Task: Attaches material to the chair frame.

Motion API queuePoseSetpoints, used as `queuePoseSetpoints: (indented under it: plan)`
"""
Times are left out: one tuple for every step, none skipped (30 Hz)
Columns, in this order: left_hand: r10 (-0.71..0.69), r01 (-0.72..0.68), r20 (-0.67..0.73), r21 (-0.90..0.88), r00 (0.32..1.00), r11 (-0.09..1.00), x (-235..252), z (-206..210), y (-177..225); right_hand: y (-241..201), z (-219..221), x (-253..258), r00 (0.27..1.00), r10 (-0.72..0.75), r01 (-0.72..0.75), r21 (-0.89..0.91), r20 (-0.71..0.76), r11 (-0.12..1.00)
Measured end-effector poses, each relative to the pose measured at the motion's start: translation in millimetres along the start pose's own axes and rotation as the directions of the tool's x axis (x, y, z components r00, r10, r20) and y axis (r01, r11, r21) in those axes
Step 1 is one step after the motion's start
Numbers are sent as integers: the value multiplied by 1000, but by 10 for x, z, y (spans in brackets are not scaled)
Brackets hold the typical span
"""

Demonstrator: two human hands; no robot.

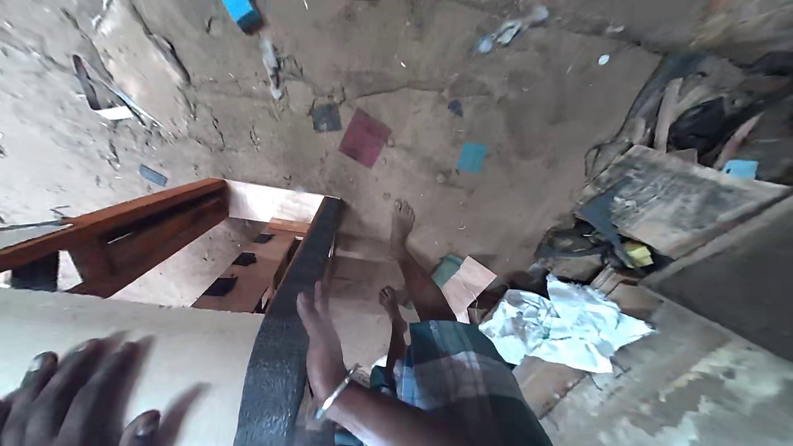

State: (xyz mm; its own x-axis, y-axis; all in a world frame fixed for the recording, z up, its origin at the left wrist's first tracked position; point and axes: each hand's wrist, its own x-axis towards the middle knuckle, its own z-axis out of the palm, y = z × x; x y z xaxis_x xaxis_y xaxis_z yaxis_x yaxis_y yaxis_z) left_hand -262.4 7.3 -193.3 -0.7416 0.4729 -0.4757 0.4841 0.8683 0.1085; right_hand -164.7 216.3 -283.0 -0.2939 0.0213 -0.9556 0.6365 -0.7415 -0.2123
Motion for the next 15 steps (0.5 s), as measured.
queuePoseSetpoints:
  plan:
    - [-12, 12, 13, -14, 1000, 1000, -20, 0, -31, 1, 3, -165, 1000, 4, -5, 51, 20, 999]
    - [-20, 20, 13, -23, 1000, 1000, -39, 1, -51, 9, 10, -288, 999, -5, 3, 68, 33, 998]
    - [-18, 18, 2, -24, 1000, 1000, -42, 16, -61, 22, 19, -352, 999, -31, 29, 62, 34, 998]
    - [-11, 10, -15, -19, 1000, 1000, -55, 39, -71, 57, 26, -370, 998, -60, 59, 38, 16, 998]
    - [0, 0, -42, -15, 999, 1000, -81, 62, -85, 106, 36, -360, 997, -81, 81, 16, -12, 997]
    - [14, -15, -74, -9, 997, 1000, -91, 86, -110, 128, 32, -318, 995, -93, 94, 13, -35, 995]
    - [25, -26, -100, -5, 995, 1000, -84, 106, -138, 121, -5, -235, 995, -86, 87, 18, -53, 996]
    - [32, -32, -117, -3, 993, 999, -85, 125, -157, 109, -99, -126, 995, -72, 75, 40, -68, 996]
    - [34, -35, -124, -5, 992, 999, -105, 144, -162, 90, -257, -32, 994, -77, 84, 92, -72, 992]
    - [33, -35, -130, -7, 991, 999, -115, 157, -161, 60, -426, 43, 988, -124, 138, 153, -96, 978]
    - [31, -33, -143, -8, 989, 999, -94, 169, -164, 3, -515, 74, 970, -193, 219, 187, -151, 958]
    - [26, -28, -152, -10, 988, 1000, -70, 175, -166, -51, -475, 55, 946, -262, 299, 202, -193, 933]
    - [13, -16, -151, -17, 988, 1000, -72, 176, -151, -42, -291, -5, 911, -325, 373, 171, -253, 912]
    - [1, -5, -147, -25, 989, 1000, -85, 166, -132, 31, -57, -80, 878, -381, 425, 109, -291, 898]
    - [-5, 1, -141, -32, 990, 999, -90, 145, -134, 105, 43, -139, 876, -430, 455, 81, -217, 887]
